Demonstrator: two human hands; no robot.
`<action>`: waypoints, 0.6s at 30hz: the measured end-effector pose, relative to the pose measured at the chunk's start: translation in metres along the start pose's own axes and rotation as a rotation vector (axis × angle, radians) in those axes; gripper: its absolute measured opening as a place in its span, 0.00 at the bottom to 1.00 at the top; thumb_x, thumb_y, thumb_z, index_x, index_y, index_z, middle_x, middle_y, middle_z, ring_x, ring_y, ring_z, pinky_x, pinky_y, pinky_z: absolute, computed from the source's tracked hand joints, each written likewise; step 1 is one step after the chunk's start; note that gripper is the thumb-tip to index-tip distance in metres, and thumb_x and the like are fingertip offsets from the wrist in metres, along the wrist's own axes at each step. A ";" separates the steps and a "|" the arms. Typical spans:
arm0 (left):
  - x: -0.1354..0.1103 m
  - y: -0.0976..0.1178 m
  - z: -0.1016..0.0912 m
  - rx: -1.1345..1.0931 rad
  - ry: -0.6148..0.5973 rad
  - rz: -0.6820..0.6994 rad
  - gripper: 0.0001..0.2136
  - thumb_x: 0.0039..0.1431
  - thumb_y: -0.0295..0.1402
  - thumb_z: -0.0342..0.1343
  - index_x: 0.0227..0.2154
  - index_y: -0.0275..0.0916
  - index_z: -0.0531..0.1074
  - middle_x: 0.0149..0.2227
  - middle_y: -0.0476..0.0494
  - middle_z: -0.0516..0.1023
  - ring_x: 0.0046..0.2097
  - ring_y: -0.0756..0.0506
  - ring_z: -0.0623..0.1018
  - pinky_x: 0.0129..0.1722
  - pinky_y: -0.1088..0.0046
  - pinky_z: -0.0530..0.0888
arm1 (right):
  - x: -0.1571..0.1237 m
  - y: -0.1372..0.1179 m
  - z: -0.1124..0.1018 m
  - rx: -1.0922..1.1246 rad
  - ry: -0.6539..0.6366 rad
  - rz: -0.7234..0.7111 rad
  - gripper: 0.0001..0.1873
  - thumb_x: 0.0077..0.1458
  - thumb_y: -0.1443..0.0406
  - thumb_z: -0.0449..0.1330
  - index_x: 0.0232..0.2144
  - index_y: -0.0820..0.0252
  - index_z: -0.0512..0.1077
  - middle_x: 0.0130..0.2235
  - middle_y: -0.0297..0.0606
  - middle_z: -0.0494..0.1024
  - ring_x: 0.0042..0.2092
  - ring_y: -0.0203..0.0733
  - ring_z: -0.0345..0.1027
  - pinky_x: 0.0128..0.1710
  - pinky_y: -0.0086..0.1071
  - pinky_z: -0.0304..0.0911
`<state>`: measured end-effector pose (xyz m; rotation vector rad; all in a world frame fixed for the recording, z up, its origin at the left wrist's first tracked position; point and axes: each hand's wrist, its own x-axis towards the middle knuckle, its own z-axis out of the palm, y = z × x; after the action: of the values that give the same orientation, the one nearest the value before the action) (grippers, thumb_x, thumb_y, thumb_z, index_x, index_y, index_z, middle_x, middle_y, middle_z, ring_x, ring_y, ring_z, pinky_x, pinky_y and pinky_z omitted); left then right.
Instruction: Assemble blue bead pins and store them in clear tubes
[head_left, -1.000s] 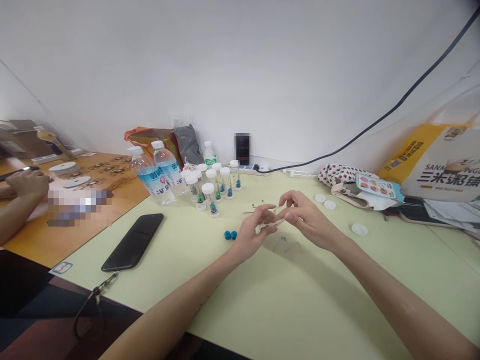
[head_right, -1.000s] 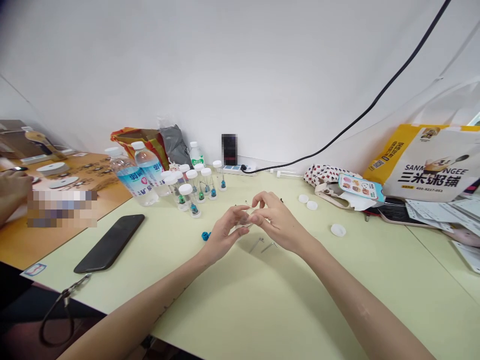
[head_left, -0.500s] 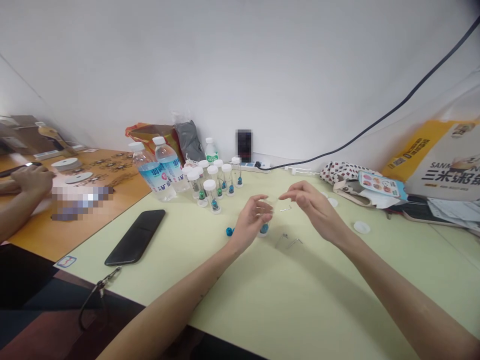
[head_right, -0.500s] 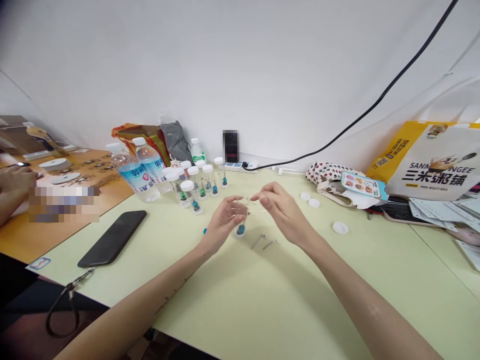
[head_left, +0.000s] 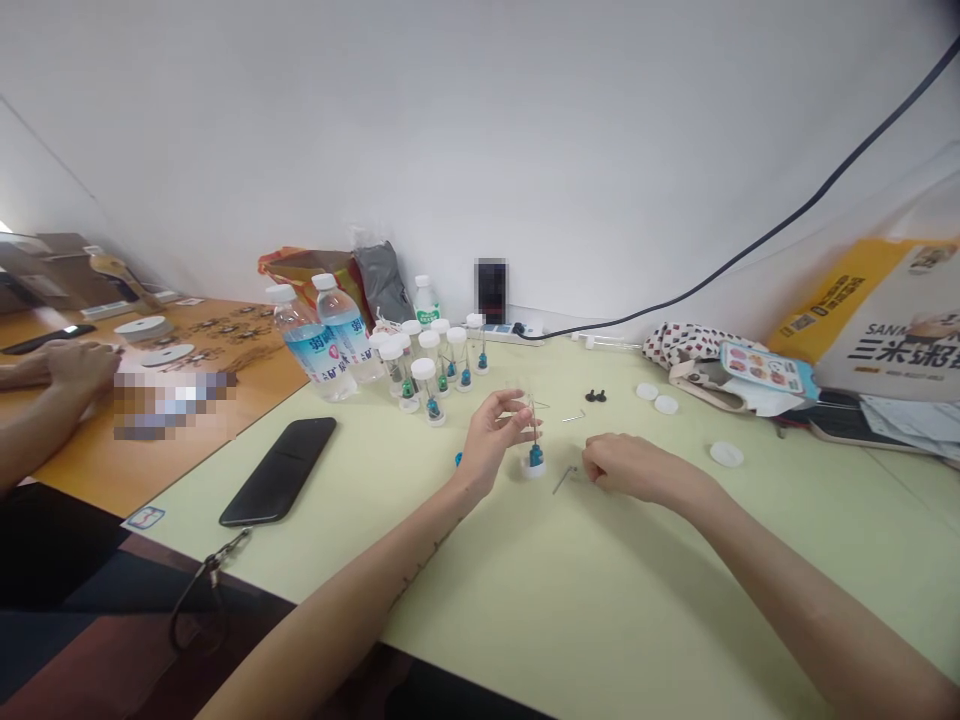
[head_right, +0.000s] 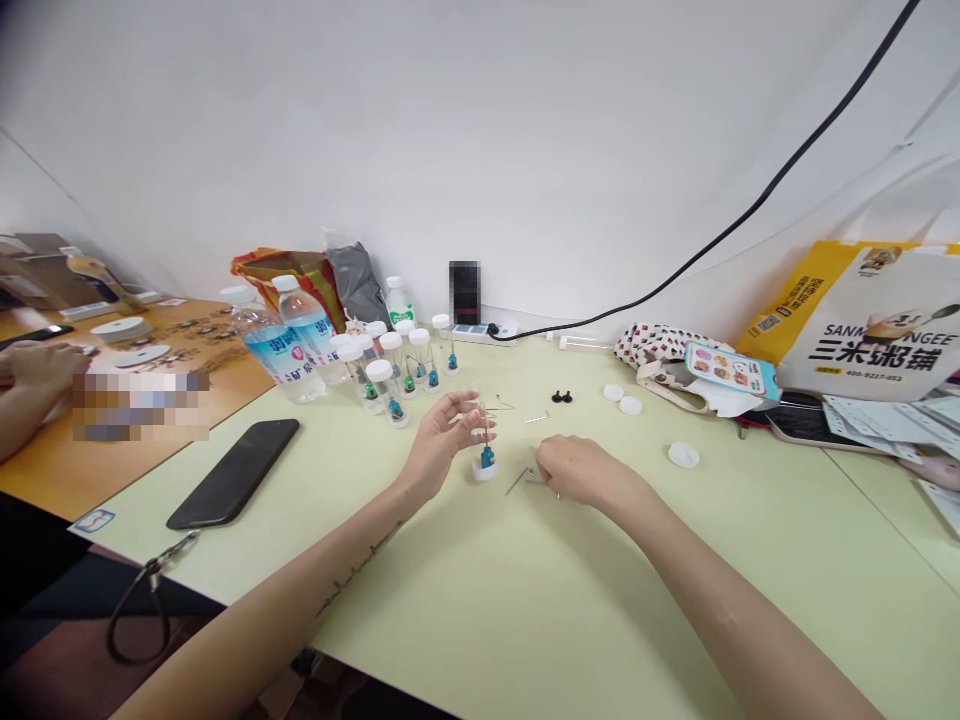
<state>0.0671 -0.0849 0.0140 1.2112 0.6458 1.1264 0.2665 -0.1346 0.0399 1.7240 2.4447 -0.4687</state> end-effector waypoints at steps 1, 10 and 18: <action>0.000 -0.001 0.000 -0.002 0.008 -0.008 0.18 0.51 0.38 0.58 0.43 0.39 0.65 0.37 0.45 0.68 0.38 0.47 0.75 0.41 0.61 0.74 | -0.001 0.000 -0.002 0.002 -0.008 -0.009 0.08 0.39 0.76 0.52 0.21 0.60 0.65 0.30 0.36 0.72 0.32 0.38 0.64 0.25 0.28 0.49; -0.009 0.006 0.008 0.198 -0.189 -0.075 0.19 0.49 0.41 0.59 0.43 0.38 0.68 0.33 0.45 0.68 0.32 0.50 0.73 0.29 0.71 0.74 | -0.030 0.010 -0.051 0.502 0.175 -0.069 0.04 0.51 0.67 0.52 0.30 0.58 0.67 0.27 0.34 0.76 0.29 0.38 0.71 0.26 0.28 0.61; -0.017 0.003 0.015 0.410 -0.316 -0.010 0.20 0.45 0.40 0.62 0.43 0.39 0.72 0.35 0.42 0.71 0.36 0.47 0.72 0.30 0.74 0.71 | -0.045 0.003 -0.067 0.273 0.451 -0.087 0.09 0.55 0.63 0.53 0.30 0.55 0.72 0.29 0.33 0.76 0.29 0.38 0.69 0.28 0.29 0.60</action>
<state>0.0736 -0.1071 0.0183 1.6930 0.6549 0.7869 0.2903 -0.1530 0.1146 2.0240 2.8894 -0.4855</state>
